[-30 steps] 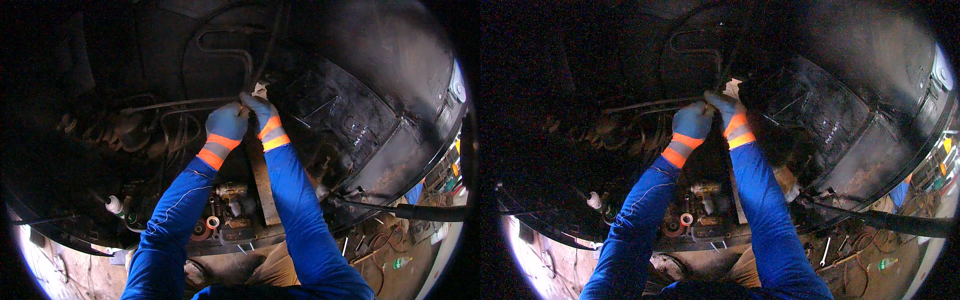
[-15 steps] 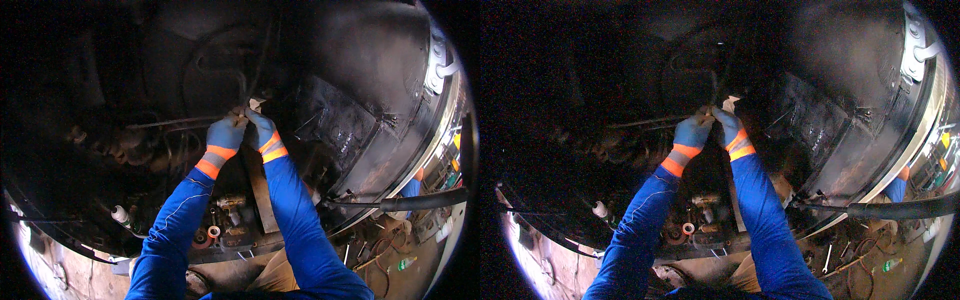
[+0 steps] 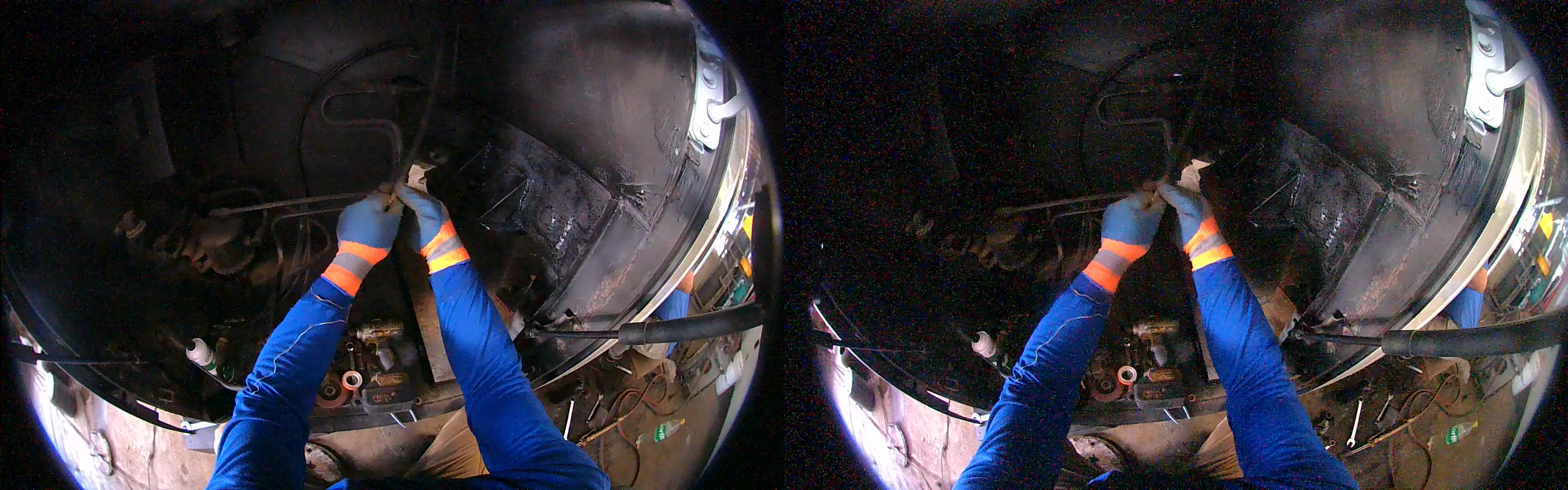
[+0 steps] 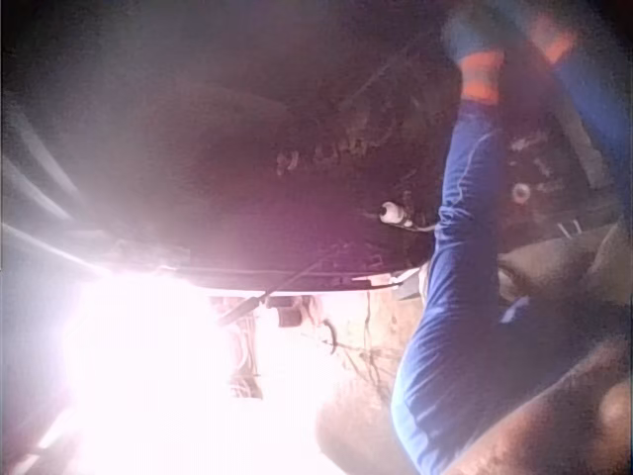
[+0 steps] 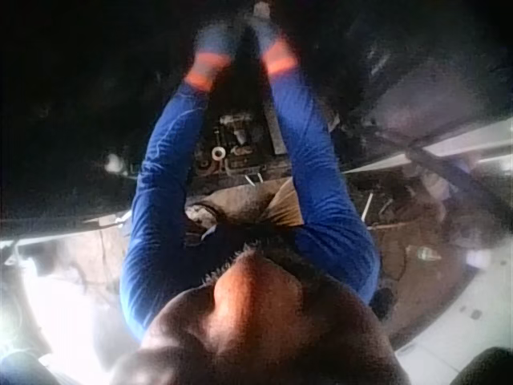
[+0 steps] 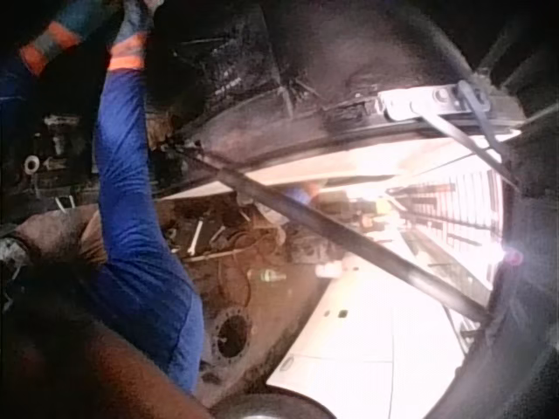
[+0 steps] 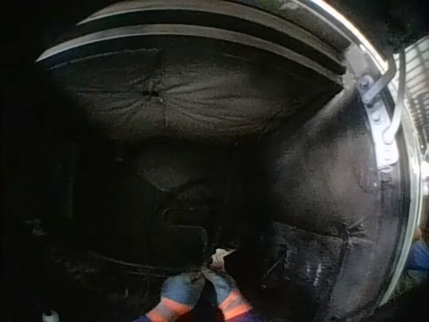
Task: The person sits under a vehicle and uses a power drill and hand tools to remove and install small metal components and fasteners in the undercarriage. They handle a small cylindrical part and a metal disc, then reattach parts to the vehicle frame.
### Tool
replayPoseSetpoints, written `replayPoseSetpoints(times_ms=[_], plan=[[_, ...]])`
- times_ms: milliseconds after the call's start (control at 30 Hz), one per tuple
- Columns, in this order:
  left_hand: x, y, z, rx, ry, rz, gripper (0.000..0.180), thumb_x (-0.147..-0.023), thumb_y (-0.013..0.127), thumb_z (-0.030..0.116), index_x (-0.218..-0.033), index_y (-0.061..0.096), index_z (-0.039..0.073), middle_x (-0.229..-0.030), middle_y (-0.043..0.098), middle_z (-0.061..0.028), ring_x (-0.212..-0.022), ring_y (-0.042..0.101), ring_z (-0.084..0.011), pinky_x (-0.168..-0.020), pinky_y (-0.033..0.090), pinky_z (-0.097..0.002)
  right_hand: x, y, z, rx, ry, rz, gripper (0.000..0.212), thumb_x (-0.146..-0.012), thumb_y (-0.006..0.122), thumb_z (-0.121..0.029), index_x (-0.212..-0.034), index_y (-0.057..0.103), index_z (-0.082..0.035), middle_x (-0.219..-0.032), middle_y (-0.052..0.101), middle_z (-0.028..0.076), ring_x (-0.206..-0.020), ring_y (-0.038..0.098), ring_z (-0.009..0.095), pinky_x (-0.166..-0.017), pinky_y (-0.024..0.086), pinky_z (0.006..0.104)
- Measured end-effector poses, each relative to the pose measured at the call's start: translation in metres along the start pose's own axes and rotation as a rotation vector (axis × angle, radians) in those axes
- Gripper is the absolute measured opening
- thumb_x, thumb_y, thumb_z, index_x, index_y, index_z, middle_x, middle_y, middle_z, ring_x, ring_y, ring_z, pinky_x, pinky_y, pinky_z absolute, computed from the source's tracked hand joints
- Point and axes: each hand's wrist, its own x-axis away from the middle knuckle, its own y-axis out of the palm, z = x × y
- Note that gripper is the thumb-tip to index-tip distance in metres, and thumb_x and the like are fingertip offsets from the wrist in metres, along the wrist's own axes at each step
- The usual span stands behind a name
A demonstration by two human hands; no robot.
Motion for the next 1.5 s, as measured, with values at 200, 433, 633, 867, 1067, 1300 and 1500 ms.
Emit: replayPoseSetpoints(times_ms=[200,433,633,867,1067,1300,1500], plan=[[-0.001,-0.001,0.013,0.037,0.064,0.035,0.027,-0.085,0.062,0.033,-0.083,0.068,0.007,-0.080,0.065,-0.0194,-0.074,0.064,-0.0387,-0.063,0.051,-0.0453,-0.006,0.013,-0.022,0.001,0.040,0.076,0.030,-0.085,0.069,-0.023,-0.108,0.066,-0.004,-0.104,0.067,0.007,-0.093,0.062,0.018,-0.084,0.049,0.0315],[0.001,0.011,-0.001,0.152,0.003,-0.071,0.031,-0.088,0.058,0.036,-0.091,0.069,0.007,-0.087,0.066,-0.0209,-0.082,0.063,-0.0392,-0.071,0.050,-0.0447,-0.007,0.003,-0.012,0.028,-0.064,0.087,0.031,-0.091,0.061,-0.027,-0.114,0.063,-0.006,-0.107,0.066,0.007,-0.093,0.062,0.019,-0.085,0.049,0.0320],[0.055,-0.030,0.014,0.615,-0.078,-0.418,0.027,-0.091,0.062,0.025,-0.102,0.067,0.000,-0.087,0.069,-0.0171,-0.076,0.062,-0.0164,-0.070,0.048,-0.0338,-0.001,-0.008,-0.036,-0.281,0.080,0.199,0.029,-0.093,0.054,-0.039,-0.105,0.059,-0.012,-0.080,0.058,0.005,-0.079,0.059,0.023,-0.076,0.051,0.0454],[0.233,-0.120,-0.037,0.847,-0.395,-0.710,0.021,-0.088,0.064,0.013,-0.103,0.067,-0.001,-0.086,0.069,-0.0087,-0.077,0.059,-0.0096,-0.069,0.049,-0.0267,0.008,0.026,-0.069,-0.272,0.019,0.199,0.039,-0.095,0.043,-0.045,-0.109,0.060,-0.012,-0.084,0.053,0.003,-0.085,0.052,0.021,-0.089,0.043,0.0458],[0.341,-0.133,-0.082,1.025,-0.852,-0.526,0.019,-0.088,0.065,0.010,-0.102,0.068,-0.002,-0.089,0.068,-0.0016,-0.080,0.058,-0.0087,-0.073,0.048,-0.0249,0.017,0.040,-0.083,-0.171,-0.042,0.299,0.050,-0.097,0.036,-0.050,-0.112,0.058,-0.009,-0.089,0.056,0.008,-0.085,0.057,0.025,-0.083,0.050,0.0476],[0.355,-0.130,-0.081,1.127,-0.903,-0.591,0.018,-0.088,0.065,0.008,-0.102,0.068,-0.004,-0.094,0.068,-0.0020,-0.086,0.059,-0.0093,-0.078,0.048,-0.0232,0.042,0.061,-0.066,-0.152,0.030,0.351,0.037,-0.093,0.052,-0.046,-0.104,0.058,-0.012,-0.096,0.052,0.006,-0.095,0.051,0.024,-0.093,0.043,0.0439],[0.357,-0.145,-0.078,0.965,-0.645,-0.643,0.022,-0.090,0.063,0.013,-0.105,0.068,-0.003,-0.095,0.071,-0.0097,-0.085,0.061,-0.0111,-0.079,0.049,-0.0266,0.050,0.029,-0.035,-0.111,-0.015,0.357,0.028,-0.093,0.055,-0.041,-0.090,0.057,-0.013,-0.078,0.051,0.000,-0.080,0.053,0.018,-0.081,0.046,0.0405]])
